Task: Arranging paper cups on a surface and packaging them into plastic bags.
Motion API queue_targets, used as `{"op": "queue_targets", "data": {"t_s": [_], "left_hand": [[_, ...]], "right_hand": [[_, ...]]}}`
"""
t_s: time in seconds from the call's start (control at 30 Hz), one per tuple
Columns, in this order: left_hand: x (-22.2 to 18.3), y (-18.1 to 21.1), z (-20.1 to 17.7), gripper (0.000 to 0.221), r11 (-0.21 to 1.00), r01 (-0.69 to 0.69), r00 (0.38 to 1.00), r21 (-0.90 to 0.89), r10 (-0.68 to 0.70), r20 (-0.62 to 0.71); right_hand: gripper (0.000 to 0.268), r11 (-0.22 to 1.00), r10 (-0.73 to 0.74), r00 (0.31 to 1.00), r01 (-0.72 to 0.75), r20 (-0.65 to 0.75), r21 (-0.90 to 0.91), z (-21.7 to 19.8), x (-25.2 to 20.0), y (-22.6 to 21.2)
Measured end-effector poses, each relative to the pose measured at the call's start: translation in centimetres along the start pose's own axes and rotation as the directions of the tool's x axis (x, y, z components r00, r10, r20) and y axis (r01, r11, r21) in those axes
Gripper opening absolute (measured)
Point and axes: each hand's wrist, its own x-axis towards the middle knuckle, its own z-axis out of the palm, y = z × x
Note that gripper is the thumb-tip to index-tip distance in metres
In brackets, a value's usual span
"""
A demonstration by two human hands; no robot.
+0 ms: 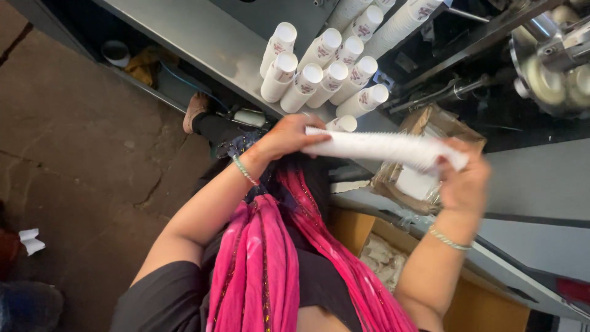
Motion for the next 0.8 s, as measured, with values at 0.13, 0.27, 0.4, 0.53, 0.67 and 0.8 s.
{"op": "queue_targets", "data": {"t_s": [0.13, 0.27, 0.4, 0.53, 0.67, 0.8], "left_hand": [[2.5, 2.4, 2.6, 0.066, 0.879, -0.248, 0.959, 0.408, 0.164, 0.231], [5.8, 1.3, 5.3, 0.07, 0.814, -0.489, 0.861, 0.314, 0.508, 0.024], [6.4, 0.4, 5.9, 0.061, 0.876, -0.393, 0.911, 0.282, 0.413, -0.013], [6.5, -2.1, 6.2, 0.06, 0.915, -0.271, 0.954, 0.298, 0.296, -0.041], [5.9, -4.0, 5.8, 0.06, 0.904, -0.31, 0.938, 0.294, 0.342, -0.063], [5.2, -5.2, 5.3, 0.06, 0.93, -0.189, 0.975, 0.314, 0.217, -0.055]], "right_hand": [[0.051, 0.903, -0.419, 0.905, 0.424, 0.076, -0.068, 2.8, 0.6, -9.1], [0.056, 0.859, -0.498, 0.86, 0.507, 0.114, -0.067, 7.5, 1.9, -12.9], [0.057, 0.85, -0.495, 0.847, 0.518, 0.195, -0.096, 11.2, 3.3, -13.3], [0.056, 0.908, -0.387, 0.878, 0.416, 0.281, -0.052, 10.8, 4.5, -10.2], [0.058, 0.938, -0.292, 0.905, 0.334, 0.308, -0.092, 10.4, 4.7, -6.9], [0.066, 0.986, -0.142, 0.937, 0.163, 0.318, -0.04, 11.6, 4.7, -4.8]]}}
